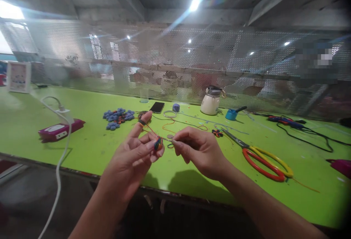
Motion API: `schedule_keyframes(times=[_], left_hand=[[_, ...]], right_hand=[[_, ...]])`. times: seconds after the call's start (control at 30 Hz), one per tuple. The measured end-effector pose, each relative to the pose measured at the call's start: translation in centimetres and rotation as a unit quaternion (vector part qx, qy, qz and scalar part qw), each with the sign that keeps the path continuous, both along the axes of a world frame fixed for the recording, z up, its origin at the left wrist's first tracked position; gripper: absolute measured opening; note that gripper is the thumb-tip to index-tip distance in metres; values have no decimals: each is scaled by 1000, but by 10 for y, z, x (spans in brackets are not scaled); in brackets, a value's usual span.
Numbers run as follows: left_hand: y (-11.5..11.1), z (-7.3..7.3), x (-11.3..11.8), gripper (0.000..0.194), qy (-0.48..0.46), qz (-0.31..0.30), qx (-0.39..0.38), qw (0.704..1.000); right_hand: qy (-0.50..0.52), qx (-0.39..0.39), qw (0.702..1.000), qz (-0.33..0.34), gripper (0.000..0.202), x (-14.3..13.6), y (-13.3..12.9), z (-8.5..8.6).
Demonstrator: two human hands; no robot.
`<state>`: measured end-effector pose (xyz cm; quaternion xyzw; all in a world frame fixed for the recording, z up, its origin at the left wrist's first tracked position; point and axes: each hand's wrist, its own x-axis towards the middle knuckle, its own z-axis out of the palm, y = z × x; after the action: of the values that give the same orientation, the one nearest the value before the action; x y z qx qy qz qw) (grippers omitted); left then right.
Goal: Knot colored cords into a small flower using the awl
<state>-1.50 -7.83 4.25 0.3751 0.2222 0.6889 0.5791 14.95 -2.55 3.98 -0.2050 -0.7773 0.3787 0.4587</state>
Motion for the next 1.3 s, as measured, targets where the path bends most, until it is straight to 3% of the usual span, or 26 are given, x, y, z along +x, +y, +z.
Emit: schedule_keyframes(times=[0.13, 0.27, 0.33, 0.5, 0.57, 0.77, 0.87, 1.07, 1.2, 1.3], left_hand=[[-3, -1, -7, 68, -36, -17, 3, 999], [-3, -4, -10, 71, -37, -34, -12, 999], [-2, -5, -8, 73, -38, -26, -11, 999], [-1, -4, -1, 77, -34, -2, -1, 999], [-2, -5, -1, 77, -40, -11, 3, 999], [-4, -6, -10, 72, -87, -73, -16, 993], [-3, -7, -13, 65, -91, -90, -40, 991], [2, -11, -8, 48, 67, -54, -20, 996], [2, -10, -7, 51, 185, 0, 26, 982], [0, -11, -6, 59, 278, 47, 74, 957]], right_hand=[[-33, 106, 993, -32, 8, 4, 0, 2], [-41, 129, 990, -32, 8, 5, -2, 4], [-37, 97, 994, -24, 9, 4, -2, 4], [-28, -66, 997, 14, 17, 0, -2, 1], [-26, -86, 996, 20, 17, -1, -2, 1], [-64, 74, 995, -19, 10, 4, -5, 9], [-72, 90, 993, -14, 7, 8, -5, 12], [-24, -71, 993, 85, 11, 5, -2, 9], [-24, -134, 987, 79, 17, 4, 2, 7], [-43, -177, 980, 82, 22, 4, 4, 8]])
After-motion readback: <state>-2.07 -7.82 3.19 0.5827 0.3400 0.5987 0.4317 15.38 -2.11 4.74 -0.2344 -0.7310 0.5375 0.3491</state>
